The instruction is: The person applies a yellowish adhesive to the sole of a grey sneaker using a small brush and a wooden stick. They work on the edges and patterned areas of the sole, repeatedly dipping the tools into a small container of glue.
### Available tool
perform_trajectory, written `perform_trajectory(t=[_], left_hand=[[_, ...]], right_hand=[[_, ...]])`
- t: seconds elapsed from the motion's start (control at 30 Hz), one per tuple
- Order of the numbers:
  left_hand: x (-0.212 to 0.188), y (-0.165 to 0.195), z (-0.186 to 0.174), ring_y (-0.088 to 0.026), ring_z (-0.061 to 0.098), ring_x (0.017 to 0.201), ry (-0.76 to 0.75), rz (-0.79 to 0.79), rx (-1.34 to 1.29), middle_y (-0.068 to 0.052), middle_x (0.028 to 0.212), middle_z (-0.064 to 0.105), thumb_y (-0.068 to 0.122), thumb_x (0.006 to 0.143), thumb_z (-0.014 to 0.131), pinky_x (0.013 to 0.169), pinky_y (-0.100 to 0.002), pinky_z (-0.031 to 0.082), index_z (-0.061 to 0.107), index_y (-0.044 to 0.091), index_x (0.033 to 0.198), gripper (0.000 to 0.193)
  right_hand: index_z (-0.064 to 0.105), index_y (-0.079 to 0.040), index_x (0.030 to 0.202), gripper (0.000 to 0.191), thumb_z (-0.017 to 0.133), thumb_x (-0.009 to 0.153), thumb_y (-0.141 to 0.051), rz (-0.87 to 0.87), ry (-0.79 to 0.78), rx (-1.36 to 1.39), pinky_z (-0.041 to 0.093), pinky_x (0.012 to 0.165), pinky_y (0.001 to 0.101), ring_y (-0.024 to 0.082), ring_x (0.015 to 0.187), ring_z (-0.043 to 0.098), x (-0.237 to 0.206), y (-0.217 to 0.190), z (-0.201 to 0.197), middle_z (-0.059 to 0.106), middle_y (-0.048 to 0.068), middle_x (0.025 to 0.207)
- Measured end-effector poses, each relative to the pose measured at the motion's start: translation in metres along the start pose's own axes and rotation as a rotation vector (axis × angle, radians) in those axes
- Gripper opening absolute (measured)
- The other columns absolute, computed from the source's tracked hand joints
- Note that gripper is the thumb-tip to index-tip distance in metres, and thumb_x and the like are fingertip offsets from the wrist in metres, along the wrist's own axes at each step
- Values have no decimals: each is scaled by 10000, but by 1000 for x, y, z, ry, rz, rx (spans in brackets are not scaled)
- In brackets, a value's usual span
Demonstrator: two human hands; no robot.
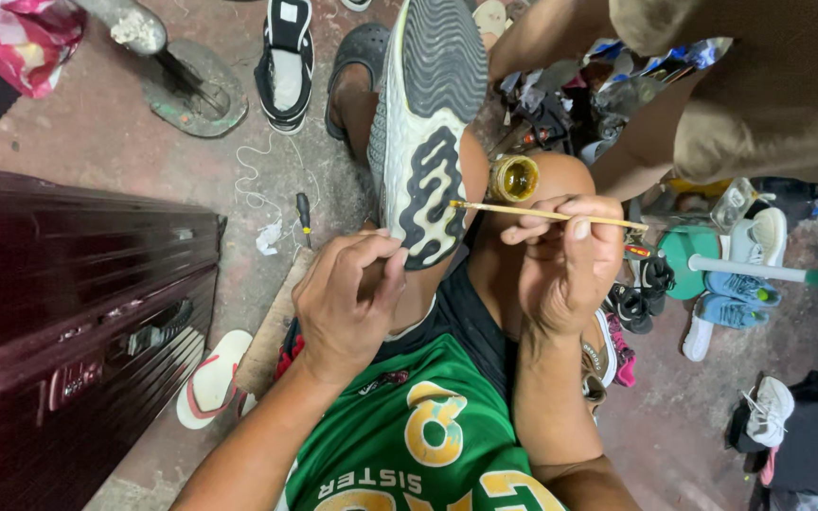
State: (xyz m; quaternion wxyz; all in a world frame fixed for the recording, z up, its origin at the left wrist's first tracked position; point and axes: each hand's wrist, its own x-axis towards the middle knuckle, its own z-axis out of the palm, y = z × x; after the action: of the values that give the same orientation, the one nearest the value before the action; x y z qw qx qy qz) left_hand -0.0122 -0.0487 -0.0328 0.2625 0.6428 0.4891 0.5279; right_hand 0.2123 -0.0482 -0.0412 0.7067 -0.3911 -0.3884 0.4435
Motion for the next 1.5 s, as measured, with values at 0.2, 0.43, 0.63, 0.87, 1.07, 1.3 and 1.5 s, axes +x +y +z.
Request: perform_trajectory(t=[0.2, 0.43, 0.63, 0.87, 1.07, 1.3, 1.5], left_hand=[[3, 4, -7, -268, 682, 899, -100, -22, 58, -106, 1033, 678, 7, 940, 765, 795, -376, 553, 658, 97, 1234, 325], [9, 1, -8, -242, 723, 987, -155, -68, 3, -127, 1175, 630, -16, 896, 777, 843, -330, 583, 709, 83, 1208, 334], [12, -6, -16, -294, 685, 1139, -314, 85, -37, -169, 1317, 543, 29, 833, 860, 988, -353, 590, 669, 61, 1268, 476], [8, -8, -17, -267, 693, 1163, -382, 179, 215, -132, 1357, 573, 117, 853, 925, 976, -343, 601, 686, 96, 1309, 515], [9, -15, -12, -281, 691, 1100, -378, 317, 355, -155, 1338, 579, 214, 877, 930, 897, -360, 590, 681, 75, 1315, 522], [7, -24, -11, -289, 682, 1082, -362, 366, 378, -160, 1323, 579, 266, 888, 922, 902, -369, 594, 675, 68, 1322, 538], [5, -28, -9, -294, 666, 1086, -341, 396, 395, -156, 1326, 563, 330, 878, 944, 906, -365, 600, 666, 79, 1336, 591]], right_hand=[[537, -9, 1170, 177, 590, 1143, -176, 0, -6, -2, 622, 757, 355, 215, 846, 682, -1, -1, -2, 639, 175, 971], [525, -4, 1169, 181, 581, 1147, -176, -47, 12, -23, 617, 759, 351, 223, 829, 681, 0, -2, -6, 644, 196, 967], [518, 14, 1177, 206, 595, 1156, -176, -52, 48, 9, 613, 741, 357, 231, 814, 672, -5, -5, -16, 630, 201, 972], [515, 21, 1179, 207, 601, 1157, -166, -52, 50, 46, 617, 724, 364, 226, 826, 683, -7, -2, -21, 624, 192, 965], [513, 27, 1181, 205, 595, 1162, -160, -56, 53, 71, 623, 742, 372, 225, 872, 695, -8, -5, -25, 628, 199, 1001], [497, 24, 1177, 201, 576, 1152, -160, -49, 12, 114, 619, 757, 361, 237, 817, 695, -8, -2, -22, 645, 226, 999], [495, 26, 1180, 192, 564, 1168, -153, -37, 0, 109, 618, 761, 366, 247, 793, 686, -12, -2, -20, 644, 234, 988]])
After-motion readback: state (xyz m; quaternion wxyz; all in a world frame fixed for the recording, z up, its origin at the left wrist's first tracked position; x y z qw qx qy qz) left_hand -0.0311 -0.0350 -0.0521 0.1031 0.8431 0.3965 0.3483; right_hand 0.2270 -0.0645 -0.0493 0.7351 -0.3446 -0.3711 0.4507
